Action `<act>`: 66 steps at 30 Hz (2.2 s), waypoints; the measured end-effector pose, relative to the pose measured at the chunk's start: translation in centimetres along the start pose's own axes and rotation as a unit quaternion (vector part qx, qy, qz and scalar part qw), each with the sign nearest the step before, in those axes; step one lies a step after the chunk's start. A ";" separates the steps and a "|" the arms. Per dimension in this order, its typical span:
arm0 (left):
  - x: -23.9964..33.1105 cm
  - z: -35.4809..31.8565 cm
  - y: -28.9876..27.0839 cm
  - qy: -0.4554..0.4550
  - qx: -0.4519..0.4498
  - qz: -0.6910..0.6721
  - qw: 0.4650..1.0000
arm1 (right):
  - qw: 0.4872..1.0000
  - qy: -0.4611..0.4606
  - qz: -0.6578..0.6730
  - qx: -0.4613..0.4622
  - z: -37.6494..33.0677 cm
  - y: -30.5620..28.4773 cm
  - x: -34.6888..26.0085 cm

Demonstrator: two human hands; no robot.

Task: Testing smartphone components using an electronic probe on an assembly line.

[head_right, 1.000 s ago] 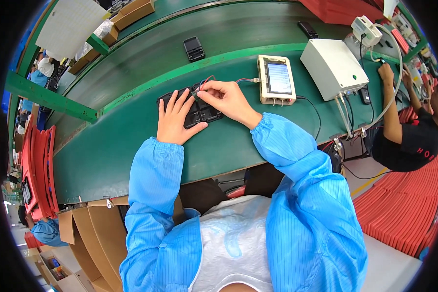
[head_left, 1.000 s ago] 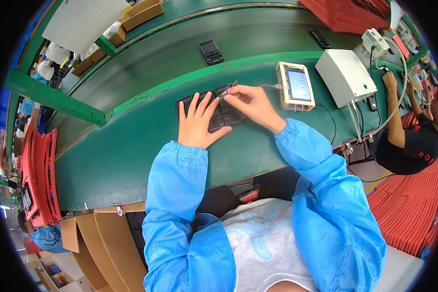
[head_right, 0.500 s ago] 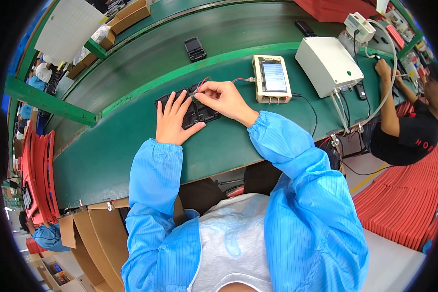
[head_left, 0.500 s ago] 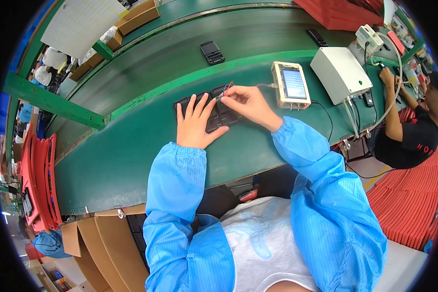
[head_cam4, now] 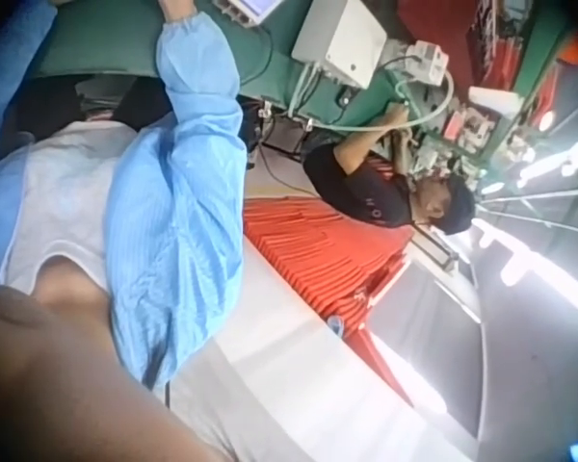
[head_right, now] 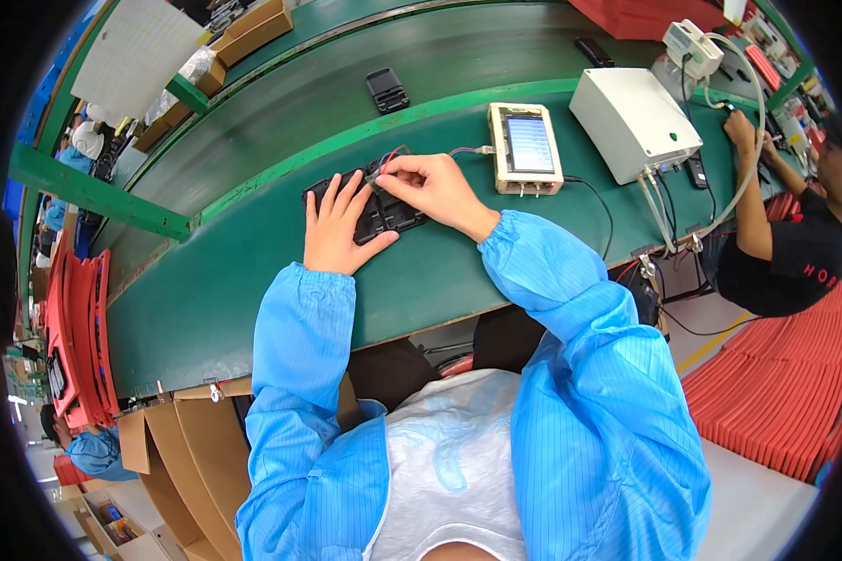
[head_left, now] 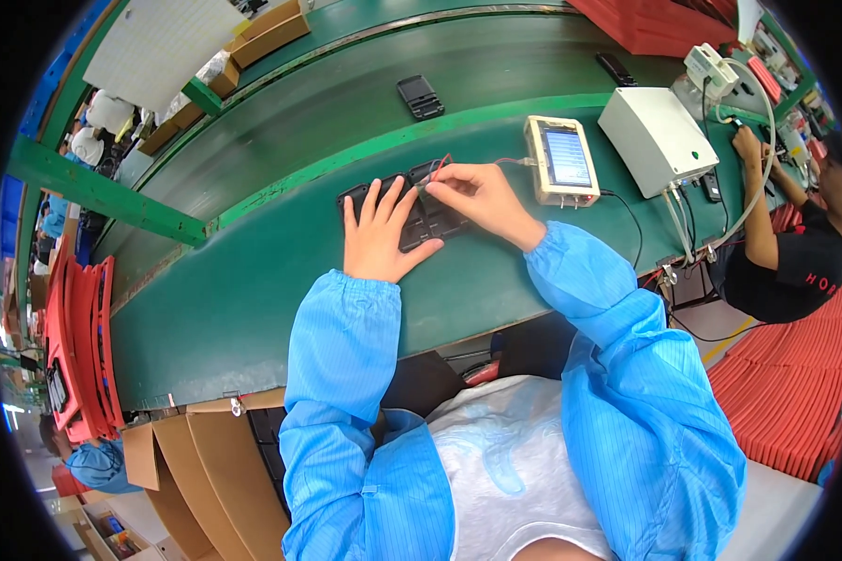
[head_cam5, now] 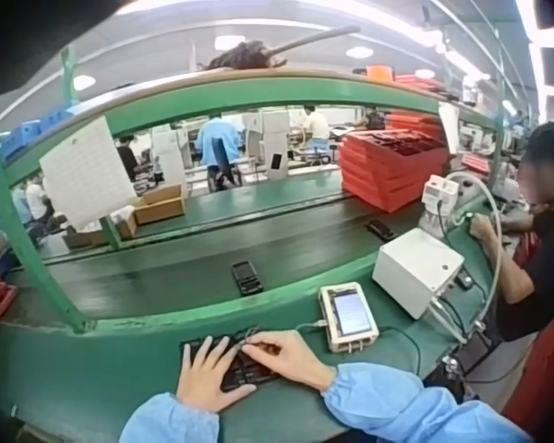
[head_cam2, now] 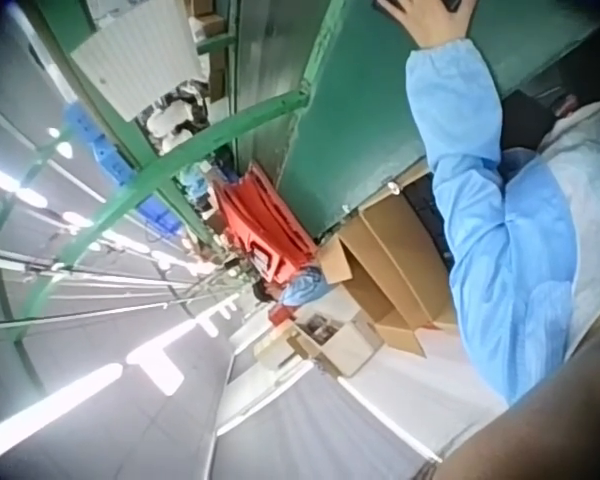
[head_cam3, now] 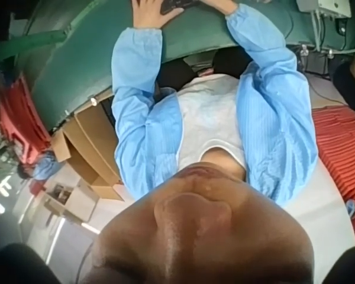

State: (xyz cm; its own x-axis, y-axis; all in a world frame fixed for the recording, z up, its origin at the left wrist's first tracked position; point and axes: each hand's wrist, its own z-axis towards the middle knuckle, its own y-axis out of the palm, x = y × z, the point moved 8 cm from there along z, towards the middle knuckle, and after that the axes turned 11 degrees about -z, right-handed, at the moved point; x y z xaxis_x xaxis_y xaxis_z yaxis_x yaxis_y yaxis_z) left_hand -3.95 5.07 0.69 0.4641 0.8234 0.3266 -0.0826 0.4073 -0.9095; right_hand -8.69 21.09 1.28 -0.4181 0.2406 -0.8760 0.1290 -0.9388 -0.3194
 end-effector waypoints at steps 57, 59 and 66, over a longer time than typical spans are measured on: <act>0.3 0.0 -0.3 0.004 0.001 0.003 1.000 | 0.997 -0.030 -0.064 -0.031 -0.2 -0.3 -1.2; 0.3 -0.1 -0.3 0.005 0.001 0.004 1.000 | 0.997 -0.032 -0.064 -0.030 -0.1 -0.3 -1.1; 0.2 -0.1 -0.2 0.003 0.001 0.006 1.000 | 0.997 -0.033 -0.060 -0.030 -0.1 -0.2 -1.1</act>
State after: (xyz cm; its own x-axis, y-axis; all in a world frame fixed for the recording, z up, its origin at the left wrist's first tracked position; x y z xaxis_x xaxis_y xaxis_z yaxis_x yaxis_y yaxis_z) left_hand -3.79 5.12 0.90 0.4687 0.8254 0.3146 -0.0890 0.3985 -0.9129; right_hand -8.15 21.09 2.22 -0.4924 0.3319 -0.8046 0.1273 -0.8870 -0.4438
